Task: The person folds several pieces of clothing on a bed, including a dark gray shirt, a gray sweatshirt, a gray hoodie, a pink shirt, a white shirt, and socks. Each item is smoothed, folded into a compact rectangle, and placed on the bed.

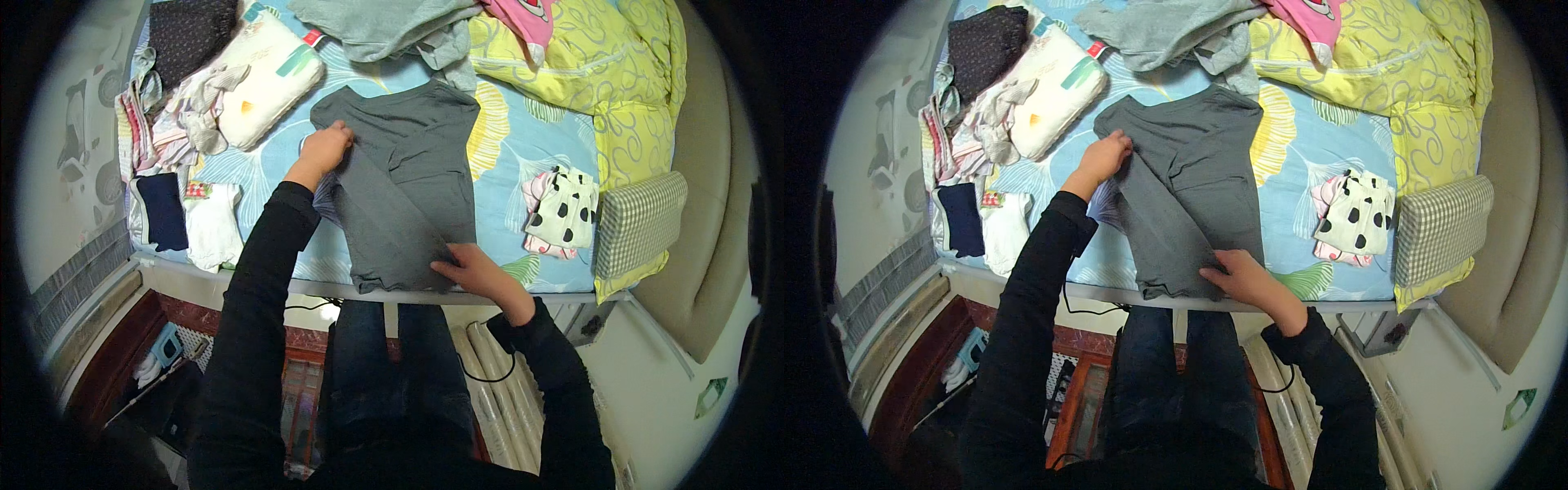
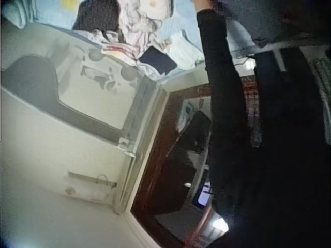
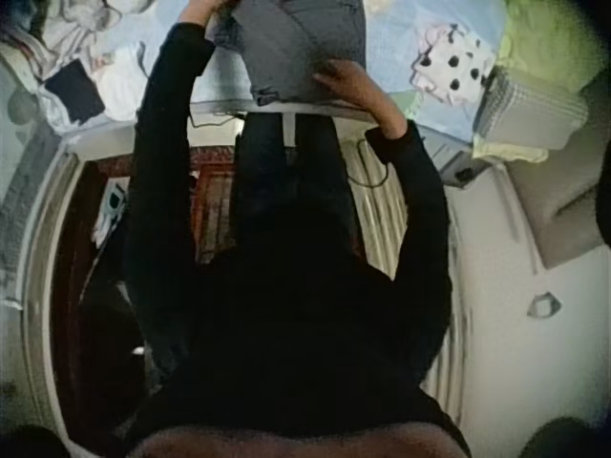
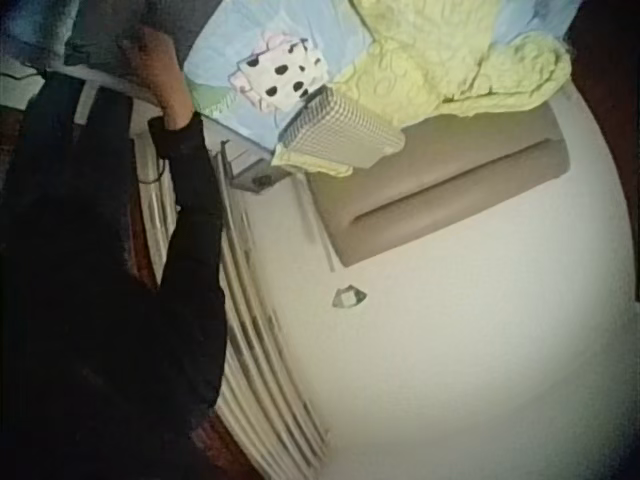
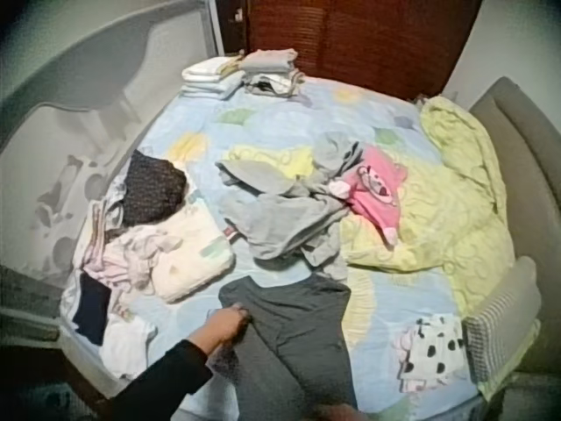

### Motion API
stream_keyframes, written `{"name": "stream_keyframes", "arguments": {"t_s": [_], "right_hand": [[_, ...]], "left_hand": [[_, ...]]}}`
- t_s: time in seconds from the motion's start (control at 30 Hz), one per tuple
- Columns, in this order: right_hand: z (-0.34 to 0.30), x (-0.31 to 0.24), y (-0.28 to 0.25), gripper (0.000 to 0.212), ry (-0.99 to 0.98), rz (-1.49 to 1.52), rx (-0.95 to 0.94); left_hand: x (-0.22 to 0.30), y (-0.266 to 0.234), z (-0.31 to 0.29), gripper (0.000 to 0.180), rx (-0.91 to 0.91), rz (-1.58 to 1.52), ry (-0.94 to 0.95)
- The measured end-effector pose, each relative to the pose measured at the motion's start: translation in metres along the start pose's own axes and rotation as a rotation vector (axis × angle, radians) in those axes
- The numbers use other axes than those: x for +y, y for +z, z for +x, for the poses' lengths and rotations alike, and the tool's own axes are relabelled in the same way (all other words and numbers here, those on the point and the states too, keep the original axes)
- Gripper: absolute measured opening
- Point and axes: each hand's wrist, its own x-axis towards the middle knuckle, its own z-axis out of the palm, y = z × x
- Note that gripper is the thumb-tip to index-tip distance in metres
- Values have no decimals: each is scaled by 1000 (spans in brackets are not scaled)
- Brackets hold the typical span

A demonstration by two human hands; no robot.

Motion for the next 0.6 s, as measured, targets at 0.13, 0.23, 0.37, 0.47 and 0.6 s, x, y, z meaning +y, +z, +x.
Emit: {"name": "stream_keyframes", "arguments": {"t_s": [0.13,0.23,0.37,0.47,0.6], "right_hand": [[-30,44,21,26,-128,309,159],[-46,73,11,21,-77,557,245],[-57,95,-5,23,97,733,332],[-49,105,-8,24,34,830,379],[-29,107,-7,25,46,788,424]], "left_hand": [[19,2,-9,8,347,-401,194],[33,8,-2,7,442,-576,230],[47,20,10,12,517,-690,288],[56,32,2,20,542,-655,89],[73,66,-55,46,467,-660,-292]]}}
